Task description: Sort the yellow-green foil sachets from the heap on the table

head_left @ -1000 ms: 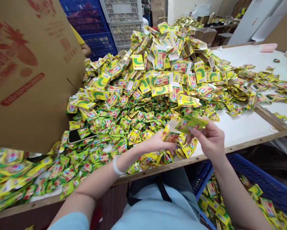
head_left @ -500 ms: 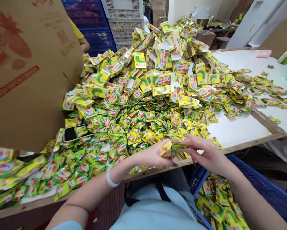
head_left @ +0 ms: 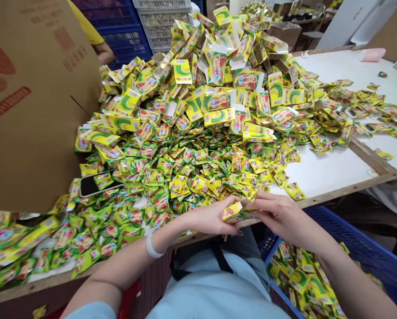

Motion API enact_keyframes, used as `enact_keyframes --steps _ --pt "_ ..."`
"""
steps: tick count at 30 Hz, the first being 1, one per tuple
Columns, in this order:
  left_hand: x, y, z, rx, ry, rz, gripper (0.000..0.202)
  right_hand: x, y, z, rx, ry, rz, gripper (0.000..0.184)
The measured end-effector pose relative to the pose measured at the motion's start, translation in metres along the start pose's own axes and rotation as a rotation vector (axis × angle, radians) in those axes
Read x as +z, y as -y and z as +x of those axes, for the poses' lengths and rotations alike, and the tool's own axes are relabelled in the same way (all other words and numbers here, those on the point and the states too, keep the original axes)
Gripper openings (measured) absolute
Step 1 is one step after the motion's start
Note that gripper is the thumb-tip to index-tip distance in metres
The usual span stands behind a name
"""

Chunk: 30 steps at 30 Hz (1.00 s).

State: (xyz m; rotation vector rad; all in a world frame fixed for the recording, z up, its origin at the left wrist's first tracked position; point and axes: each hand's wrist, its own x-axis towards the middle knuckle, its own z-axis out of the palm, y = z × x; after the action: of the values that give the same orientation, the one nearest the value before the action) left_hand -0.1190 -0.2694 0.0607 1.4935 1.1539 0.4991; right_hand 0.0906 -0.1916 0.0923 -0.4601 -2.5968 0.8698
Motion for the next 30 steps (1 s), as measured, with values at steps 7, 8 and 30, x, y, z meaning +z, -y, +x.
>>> enact_keyframes --steps 7,8,30 --pt "-0.001 -0.002 0.005 -0.013 0.077 -0.246 0.064 0.025 -0.006 -0.016 0.014 -0.385 0.072 0.013" --pt "-0.001 0.0 0.007 -0.018 0.072 -0.291 0.063 0.027 -0.008 -0.02 -0.006 -0.414 0.066 0.018" --pt "-0.061 0.017 0.099 -0.327 -0.71 1.011 0.031 -0.019 -0.125 0.068 0.075 -0.235 -0.507 0.046"
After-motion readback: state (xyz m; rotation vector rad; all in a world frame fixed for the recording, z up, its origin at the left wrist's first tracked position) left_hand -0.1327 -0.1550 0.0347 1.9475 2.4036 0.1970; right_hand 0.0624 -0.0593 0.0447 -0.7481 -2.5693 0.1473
